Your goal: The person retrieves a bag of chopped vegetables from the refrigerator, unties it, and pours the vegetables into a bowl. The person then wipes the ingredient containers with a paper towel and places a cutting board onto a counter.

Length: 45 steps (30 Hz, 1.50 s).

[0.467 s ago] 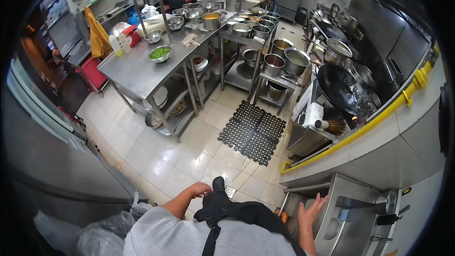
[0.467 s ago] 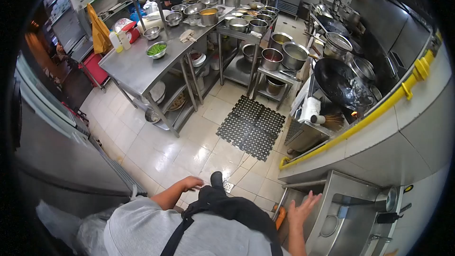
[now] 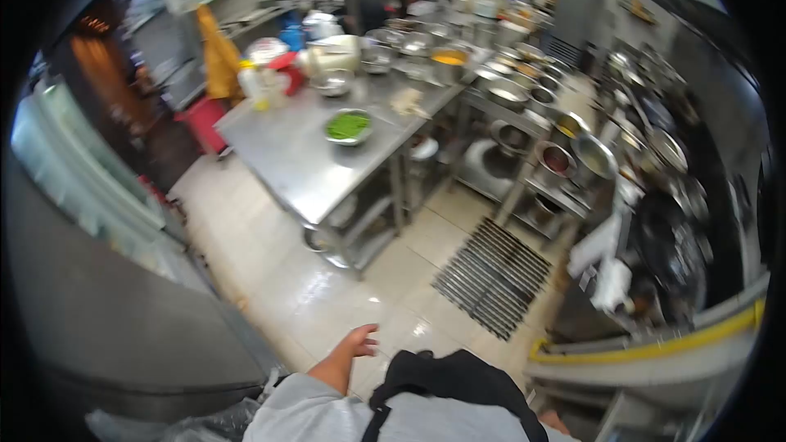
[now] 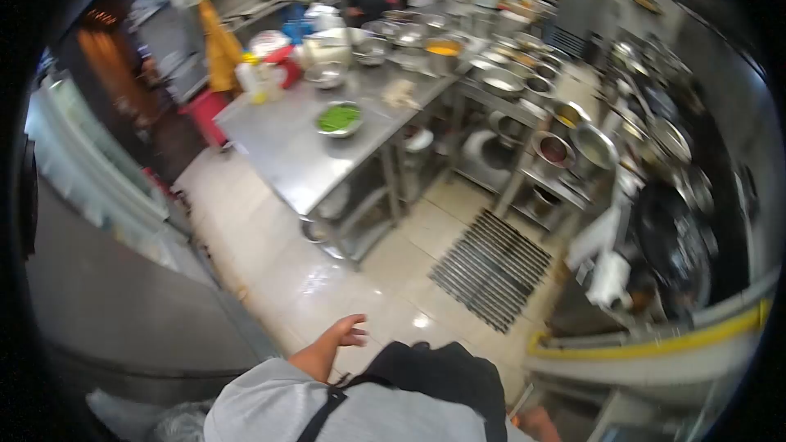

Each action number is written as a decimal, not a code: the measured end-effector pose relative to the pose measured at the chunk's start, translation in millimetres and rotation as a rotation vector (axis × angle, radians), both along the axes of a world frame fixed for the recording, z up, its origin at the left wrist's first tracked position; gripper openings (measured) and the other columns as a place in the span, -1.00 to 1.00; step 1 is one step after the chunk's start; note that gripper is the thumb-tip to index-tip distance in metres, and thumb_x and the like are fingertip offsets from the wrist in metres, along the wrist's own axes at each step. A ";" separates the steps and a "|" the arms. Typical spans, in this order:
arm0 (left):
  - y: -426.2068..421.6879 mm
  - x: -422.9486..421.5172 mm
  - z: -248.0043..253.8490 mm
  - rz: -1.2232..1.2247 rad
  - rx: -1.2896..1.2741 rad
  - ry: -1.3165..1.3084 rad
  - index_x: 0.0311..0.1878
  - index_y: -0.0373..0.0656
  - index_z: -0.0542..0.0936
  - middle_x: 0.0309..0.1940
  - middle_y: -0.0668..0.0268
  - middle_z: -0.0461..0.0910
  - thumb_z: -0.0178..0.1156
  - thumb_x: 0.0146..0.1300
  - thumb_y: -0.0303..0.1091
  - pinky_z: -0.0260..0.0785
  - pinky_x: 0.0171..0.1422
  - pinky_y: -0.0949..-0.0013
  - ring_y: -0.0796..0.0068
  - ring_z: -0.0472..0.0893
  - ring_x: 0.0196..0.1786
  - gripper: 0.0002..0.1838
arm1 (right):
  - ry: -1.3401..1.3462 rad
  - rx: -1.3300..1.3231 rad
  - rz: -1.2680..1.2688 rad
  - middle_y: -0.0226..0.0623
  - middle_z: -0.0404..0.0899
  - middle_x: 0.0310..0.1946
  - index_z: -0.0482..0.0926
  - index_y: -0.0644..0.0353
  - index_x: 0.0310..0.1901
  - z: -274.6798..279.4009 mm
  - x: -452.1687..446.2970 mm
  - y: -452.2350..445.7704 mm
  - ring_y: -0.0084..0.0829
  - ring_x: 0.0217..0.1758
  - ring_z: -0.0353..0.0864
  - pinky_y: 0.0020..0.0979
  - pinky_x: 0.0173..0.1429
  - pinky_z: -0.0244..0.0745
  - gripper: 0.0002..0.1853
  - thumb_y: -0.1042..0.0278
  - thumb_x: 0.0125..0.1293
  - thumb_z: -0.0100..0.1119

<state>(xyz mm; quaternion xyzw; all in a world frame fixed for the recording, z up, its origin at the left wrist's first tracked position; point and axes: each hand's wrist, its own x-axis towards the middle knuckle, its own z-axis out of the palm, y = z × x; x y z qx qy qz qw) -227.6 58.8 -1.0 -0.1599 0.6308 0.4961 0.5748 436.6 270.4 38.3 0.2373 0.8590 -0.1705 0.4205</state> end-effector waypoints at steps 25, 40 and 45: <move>354.7 -421.3 199.9 0.879 0.064 0.405 0.38 0.05 0.25 0.16 0.02 0.39 -0.04 0.40 -0.04 0.54 0.09 -0.07 -0.01 0.54 0.09 -0.47 | 0.355 0.004 -0.579 -0.01 0.66 -0.27 0.71 0.17 -0.31 -54.2 -257.2 408.3 -0.03 -0.16 0.64 -0.16 0.01 0.52 -0.58 -0.06 0.16 0.13; 370.8 -424.2 191.7 0.733 0.102 0.808 -0.03 -0.45 0.52 -0.20 0.05 0.58 0.08 0.34 -0.32 0.64 -0.11 0.24 0.17 0.63 -0.20 -0.67 | 0.050 0.046 -0.300 -0.19 0.68 -0.08 0.74 -0.04 -0.15 -62.0 -299.8 512.3 -0.14 -0.02 0.65 -0.16 0.07 0.52 -0.67 0.15 0.31 -0.05; 422.9 -359.0 251.6 0.576 0.080 0.851 -0.30 -0.31 0.52 -0.34 0.16 0.56 0.04 0.22 -0.40 0.55 -0.27 0.28 0.34 0.59 -0.35 -0.84 | 0.159 -0.006 -0.576 -0.13 0.68 -0.15 0.72 0.09 -0.19 71.9 -419.9 579.4 -0.08 -0.06 0.63 -0.22 0.08 0.50 -0.67 0.05 0.21 0.13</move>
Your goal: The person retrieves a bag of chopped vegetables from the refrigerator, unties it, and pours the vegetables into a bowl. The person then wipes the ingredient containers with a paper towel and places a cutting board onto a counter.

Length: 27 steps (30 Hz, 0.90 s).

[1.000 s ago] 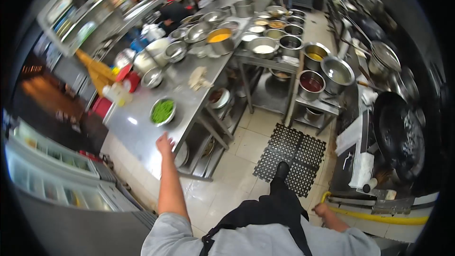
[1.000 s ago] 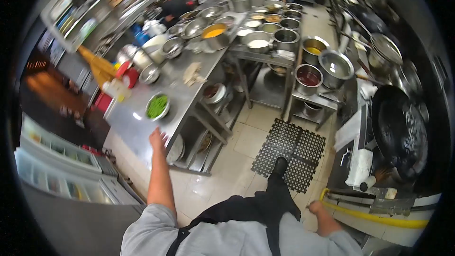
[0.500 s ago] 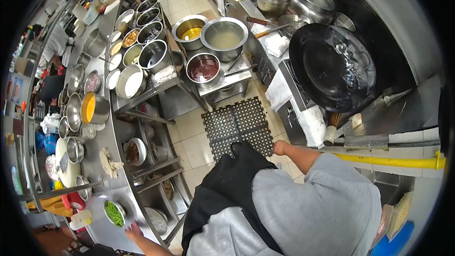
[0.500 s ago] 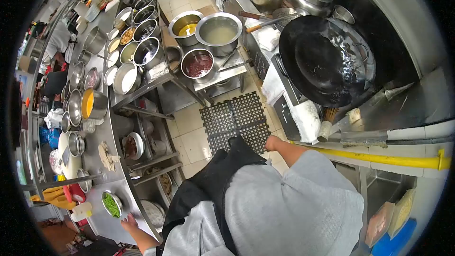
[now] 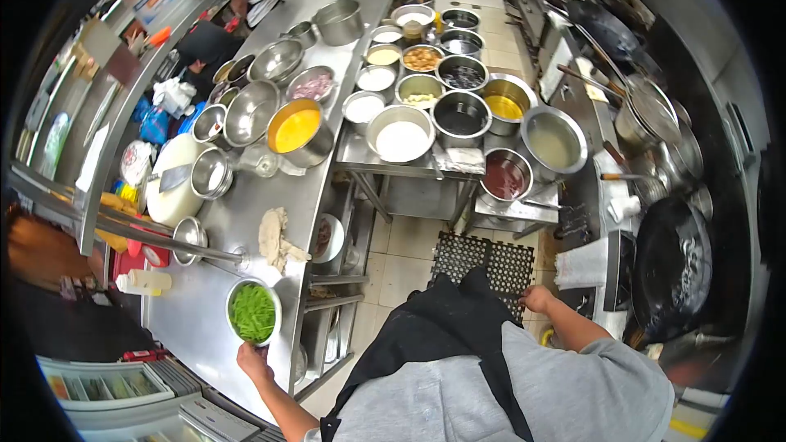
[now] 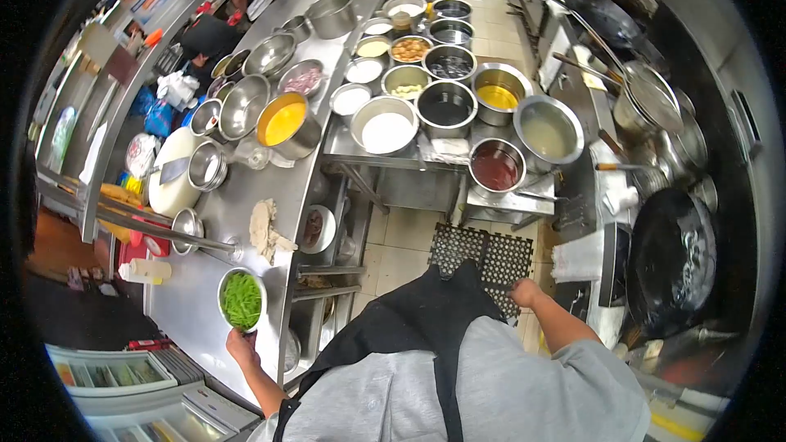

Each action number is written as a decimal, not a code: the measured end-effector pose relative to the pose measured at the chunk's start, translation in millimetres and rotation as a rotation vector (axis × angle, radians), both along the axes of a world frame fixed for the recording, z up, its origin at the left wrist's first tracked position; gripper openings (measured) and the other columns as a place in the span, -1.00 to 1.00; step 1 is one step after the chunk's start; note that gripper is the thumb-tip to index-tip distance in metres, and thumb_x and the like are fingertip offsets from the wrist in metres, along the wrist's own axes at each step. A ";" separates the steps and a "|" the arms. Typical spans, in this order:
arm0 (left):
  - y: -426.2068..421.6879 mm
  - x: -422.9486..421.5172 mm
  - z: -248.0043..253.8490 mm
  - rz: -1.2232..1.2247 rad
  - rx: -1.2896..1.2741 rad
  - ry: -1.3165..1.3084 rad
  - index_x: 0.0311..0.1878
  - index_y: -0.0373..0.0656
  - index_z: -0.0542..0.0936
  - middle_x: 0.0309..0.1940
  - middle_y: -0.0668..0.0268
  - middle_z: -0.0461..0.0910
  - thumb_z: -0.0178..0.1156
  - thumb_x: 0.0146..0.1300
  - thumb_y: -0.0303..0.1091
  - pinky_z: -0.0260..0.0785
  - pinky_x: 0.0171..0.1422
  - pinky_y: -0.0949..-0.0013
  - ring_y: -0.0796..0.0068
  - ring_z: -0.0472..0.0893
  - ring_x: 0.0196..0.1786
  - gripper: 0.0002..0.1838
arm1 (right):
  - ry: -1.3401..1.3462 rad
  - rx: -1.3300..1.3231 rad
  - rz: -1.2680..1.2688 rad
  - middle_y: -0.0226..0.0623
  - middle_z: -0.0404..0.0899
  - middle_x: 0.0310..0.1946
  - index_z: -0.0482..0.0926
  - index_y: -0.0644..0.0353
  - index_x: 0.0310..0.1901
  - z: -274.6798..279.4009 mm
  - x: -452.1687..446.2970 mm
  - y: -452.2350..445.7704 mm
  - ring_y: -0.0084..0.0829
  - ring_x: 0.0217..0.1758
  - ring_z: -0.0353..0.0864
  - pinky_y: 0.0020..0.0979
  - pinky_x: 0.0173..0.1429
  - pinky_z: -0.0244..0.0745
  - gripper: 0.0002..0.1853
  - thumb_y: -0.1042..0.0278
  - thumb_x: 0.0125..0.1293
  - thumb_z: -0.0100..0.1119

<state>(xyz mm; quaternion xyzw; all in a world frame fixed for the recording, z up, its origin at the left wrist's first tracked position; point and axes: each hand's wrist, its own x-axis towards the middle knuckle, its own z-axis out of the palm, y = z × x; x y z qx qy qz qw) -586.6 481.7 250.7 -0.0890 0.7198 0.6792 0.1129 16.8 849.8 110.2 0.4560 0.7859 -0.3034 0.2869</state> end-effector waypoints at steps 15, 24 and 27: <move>342.1 -21.8 103.1 -0.538 0.103 0.013 -0.36 -0.23 0.48 -0.39 0.30 0.46 0.10 0.29 -0.37 0.53 -0.27 0.33 0.48 0.46 -0.42 -0.85 | 0.026 -0.169 0.131 -0.15 0.68 -0.14 0.70 0.06 -0.13 -74.9 -34.0 128.2 -0.20 -0.06 0.67 -0.24 -0.03 0.57 -0.68 0.11 0.11 0.30; 674.0 -100.1 87.1 -0.580 0.497 -0.235 0.11 -0.37 0.42 0.03 0.02 0.52 -0.02 0.35 -0.42 0.59 0.11 0.18 0.13 0.60 0.02 -0.68 | -0.023 -0.133 0.031 -0.22 0.64 -0.16 0.60 0.00 0.06 -170.2 98.6 114.6 -0.28 -0.12 0.62 -0.29 -0.10 0.55 -0.51 0.14 0.02 0.32; 751.5 -117.2 56.2 -0.534 0.543 -0.256 0.04 -0.41 0.41 -0.02 0.03 0.48 0.06 0.26 -0.46 0.62 0.03 0.14 0.14 0.60 -0.09 -0.69 | 0.081 -0.156 -0.277 -0.22 0.63 -0.26 0.61 0.09 -0.03 -143.9 99.3 95.5 -0.29 -0.26 0.60 -0.27 -0.22 0.52 -0.64 0.21 0.12 0.20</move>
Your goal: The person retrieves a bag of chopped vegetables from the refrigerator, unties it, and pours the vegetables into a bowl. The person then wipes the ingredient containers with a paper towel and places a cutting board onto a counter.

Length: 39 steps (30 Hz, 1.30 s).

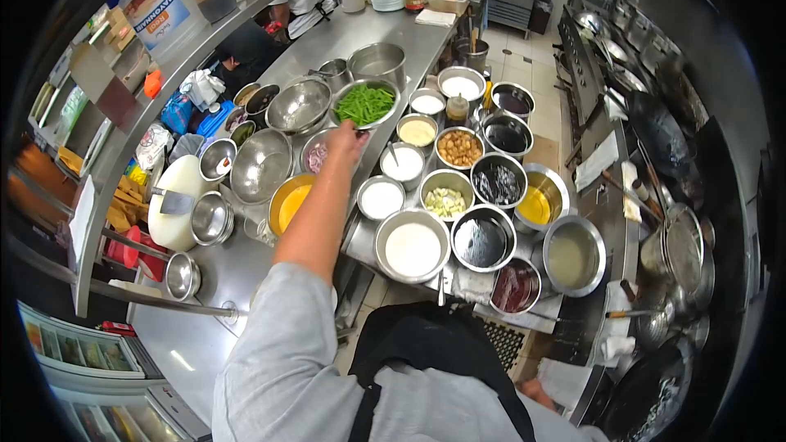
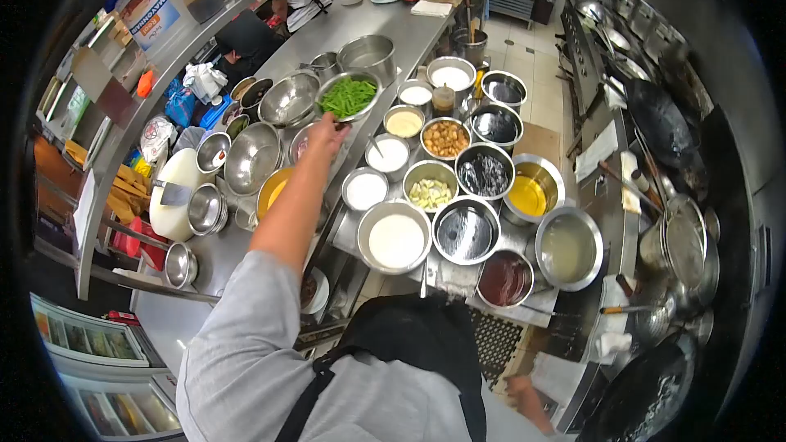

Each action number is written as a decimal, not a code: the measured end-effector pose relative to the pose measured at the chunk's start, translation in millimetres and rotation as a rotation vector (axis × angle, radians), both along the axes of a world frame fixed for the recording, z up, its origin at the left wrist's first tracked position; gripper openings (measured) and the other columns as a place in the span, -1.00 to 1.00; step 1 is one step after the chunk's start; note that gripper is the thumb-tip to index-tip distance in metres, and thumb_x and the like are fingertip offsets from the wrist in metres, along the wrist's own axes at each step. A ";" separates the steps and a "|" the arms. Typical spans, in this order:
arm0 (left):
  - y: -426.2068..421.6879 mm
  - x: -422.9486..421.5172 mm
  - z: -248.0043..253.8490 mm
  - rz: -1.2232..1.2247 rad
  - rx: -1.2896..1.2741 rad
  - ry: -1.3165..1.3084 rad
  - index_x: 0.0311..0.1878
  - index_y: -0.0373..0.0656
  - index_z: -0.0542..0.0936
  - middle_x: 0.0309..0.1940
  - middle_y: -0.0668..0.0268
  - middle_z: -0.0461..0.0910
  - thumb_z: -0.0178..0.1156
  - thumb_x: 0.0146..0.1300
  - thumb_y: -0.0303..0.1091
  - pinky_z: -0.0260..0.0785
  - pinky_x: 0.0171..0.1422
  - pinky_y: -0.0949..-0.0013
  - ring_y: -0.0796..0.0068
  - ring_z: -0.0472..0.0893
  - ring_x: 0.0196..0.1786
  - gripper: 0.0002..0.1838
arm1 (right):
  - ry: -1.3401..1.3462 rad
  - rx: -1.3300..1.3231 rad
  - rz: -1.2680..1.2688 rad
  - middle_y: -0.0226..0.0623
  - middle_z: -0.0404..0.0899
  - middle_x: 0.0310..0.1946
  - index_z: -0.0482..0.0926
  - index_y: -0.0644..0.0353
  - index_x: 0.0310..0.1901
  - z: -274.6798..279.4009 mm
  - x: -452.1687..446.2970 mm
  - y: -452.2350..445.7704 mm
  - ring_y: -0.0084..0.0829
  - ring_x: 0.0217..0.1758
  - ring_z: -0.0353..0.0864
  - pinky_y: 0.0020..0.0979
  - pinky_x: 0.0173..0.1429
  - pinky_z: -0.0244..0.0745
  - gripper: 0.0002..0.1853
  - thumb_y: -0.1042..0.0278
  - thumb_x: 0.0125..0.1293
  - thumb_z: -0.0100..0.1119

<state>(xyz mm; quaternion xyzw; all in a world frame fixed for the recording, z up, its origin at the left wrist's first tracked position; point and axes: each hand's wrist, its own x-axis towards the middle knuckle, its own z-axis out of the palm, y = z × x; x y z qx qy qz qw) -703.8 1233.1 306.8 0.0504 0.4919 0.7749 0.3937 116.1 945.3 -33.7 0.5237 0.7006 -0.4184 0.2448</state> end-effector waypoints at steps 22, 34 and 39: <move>74.0 17.7 -62.7 0.194 -0.201 -0.272 -0.41 -0.22 0.50 -0.61 0.28 0.41 0.28 0.25 -0.15 0.20 -0.55 0.24 0.39 0.37 -0.63 -0.68 | 0.210 -0.040 -0.587 -0.33 0.50 -0.63 0.63 0.28 -0.34 1.9 -123.0 -14.5 -0.41 -0.66 0.44 -0.36 -0.60 0.30 -0.80 0.38 0.28 0.03; -195.0 75.2 32.5 -0.561 0.061 -0.143 -0.04 -0.27 0.47 -0.03 0.12 0.58 0.03 0.45 -0.35 0.53 0.13 0.31 0.33 0.62 -0.03 -0.81 | 0.252 -0.202 -0.734 -0.34 0.58 -0.51 0.63 0.28 -0.29 -1.3 -129.5 57.2 -0.39 -0.55 0.51 -0.36 -0.45 0.41 -0.88 0.44 0.17 0.19; -265.0 108.2 47.6 -0.527 -0.072 -0.285 -0.04 -0.22 0.45 -0.43 0.37 0.46 0.03 0.46 -0.30 0.38 -0.37 0.49 0.56 0.47 -0.44 -0.81 | 0.145 -0.140 -0.507 -0.33 0.55 -0.54 0.62 0.26 -0.31 13.6 -103.2 88.0 -0.39 -0.58 0.49 -0.35 -0.50 0.36 -0.91 0.46 0.19 0.18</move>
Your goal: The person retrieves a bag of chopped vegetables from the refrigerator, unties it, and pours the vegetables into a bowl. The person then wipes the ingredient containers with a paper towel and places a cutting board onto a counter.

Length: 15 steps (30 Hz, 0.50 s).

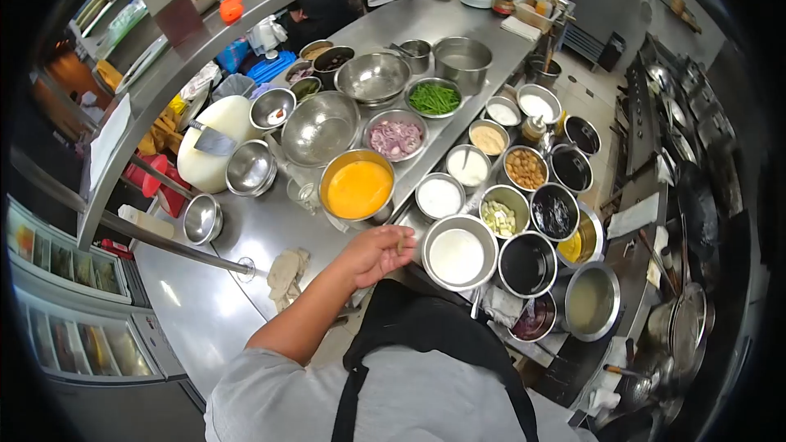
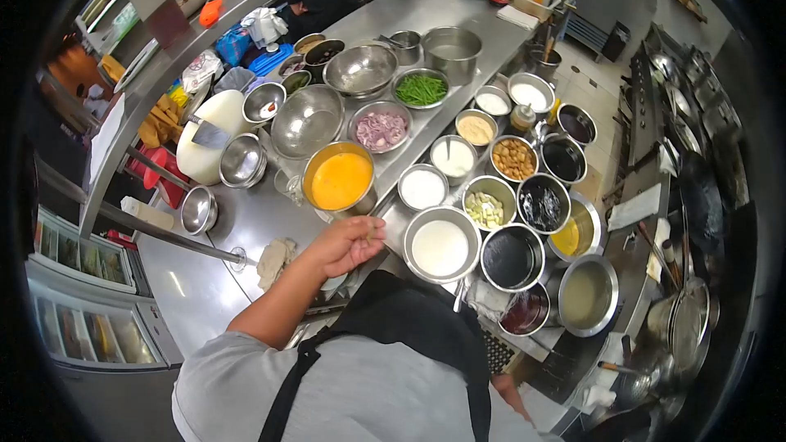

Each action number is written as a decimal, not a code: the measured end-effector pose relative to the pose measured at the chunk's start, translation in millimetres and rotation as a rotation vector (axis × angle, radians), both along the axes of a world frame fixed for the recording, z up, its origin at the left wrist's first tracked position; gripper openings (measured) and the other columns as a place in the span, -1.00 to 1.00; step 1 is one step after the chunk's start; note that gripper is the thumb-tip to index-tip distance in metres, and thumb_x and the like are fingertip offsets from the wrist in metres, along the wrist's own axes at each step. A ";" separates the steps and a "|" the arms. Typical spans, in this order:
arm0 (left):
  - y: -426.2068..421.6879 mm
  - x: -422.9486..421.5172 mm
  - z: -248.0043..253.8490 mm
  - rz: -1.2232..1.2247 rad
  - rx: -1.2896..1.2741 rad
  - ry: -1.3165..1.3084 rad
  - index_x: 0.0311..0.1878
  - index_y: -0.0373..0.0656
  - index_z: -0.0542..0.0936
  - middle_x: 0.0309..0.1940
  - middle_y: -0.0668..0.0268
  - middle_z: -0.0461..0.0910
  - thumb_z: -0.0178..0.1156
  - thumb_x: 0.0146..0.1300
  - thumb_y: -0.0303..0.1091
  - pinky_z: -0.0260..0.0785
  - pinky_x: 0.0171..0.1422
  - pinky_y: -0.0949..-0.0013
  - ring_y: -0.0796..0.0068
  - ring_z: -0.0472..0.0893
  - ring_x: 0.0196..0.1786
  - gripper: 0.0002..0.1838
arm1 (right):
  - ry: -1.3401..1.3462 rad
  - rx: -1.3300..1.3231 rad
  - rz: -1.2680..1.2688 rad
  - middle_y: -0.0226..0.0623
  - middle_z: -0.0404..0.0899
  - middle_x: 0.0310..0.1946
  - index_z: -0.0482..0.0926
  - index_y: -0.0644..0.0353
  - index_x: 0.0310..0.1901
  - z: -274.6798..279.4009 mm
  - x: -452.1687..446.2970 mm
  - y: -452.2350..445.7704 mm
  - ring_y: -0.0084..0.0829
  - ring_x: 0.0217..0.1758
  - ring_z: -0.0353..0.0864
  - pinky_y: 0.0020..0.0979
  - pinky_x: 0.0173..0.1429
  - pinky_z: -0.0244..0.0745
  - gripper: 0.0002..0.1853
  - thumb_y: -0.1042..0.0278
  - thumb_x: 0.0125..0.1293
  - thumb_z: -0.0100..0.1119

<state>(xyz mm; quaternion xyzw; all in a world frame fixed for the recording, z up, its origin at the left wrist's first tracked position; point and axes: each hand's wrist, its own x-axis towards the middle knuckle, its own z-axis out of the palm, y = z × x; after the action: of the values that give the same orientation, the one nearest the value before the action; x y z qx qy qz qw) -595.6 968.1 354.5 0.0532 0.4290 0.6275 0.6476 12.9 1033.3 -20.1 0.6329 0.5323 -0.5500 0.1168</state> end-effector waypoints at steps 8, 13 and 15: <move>91.7 -56.8 72.9 0.289 0.199 0.518 -0.13 -0.15 0.47 -0.53 0.50 0.33 -0.09 0.51 -0.21 0.19 -0.52 0.55 0.66 0.32 -0.56 -0.77 | 0.040 0.033 0.016 -0.33 0.51 -0.60 0.61 0.23 -0.35 9.6 6.3 9.7 -0.39 -0.63 0.47 -0.34 -0.59 0.29 -0.94 0.51 0.21 0.15; 215.9 -139.9 79.9 0.295 0.337 0.731 -0.14 -0.17 0.50 -0.50 0.47 0.37 -0.05 0.49 -0.26 0.31 -0.41 0.58 0.67 0.40 -0.48 -0.79 | -0.027 0.018 -0.528 -0.36 0.59 -0.53 0.62 0.27 -0.33 70.9 -56.8 -35.9 -0.34 -0.51 0.54 -0.23 -0.42 0.45 -0.90 0.42 0.23 0.22; 269.0 -175.2 53.4 0.336 0.294 0.967 -0.17 -0.20 0.56 -0.48 0.36 0.47 0.01 0.44 -0.27 0.38 -0.38 0.46 0.54 0.49 -0.45 -0.79 | -0.037 0.011 -0.555 -0.35 0.59 -0.50 0.62 0.26 -0.32 78.4 -59.5 -57.9 -0.33 -0.49 0.55 -0.23 -0.40 0.46 -0.89 0.40 0.22 0.22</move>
<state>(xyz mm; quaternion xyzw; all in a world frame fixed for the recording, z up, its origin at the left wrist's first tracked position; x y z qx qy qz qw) -770.8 1237.1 407.9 0.3573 0.5886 0.6799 0.2522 -46.6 975.4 58.3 0.7649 0.3392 -0.5466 -0.0320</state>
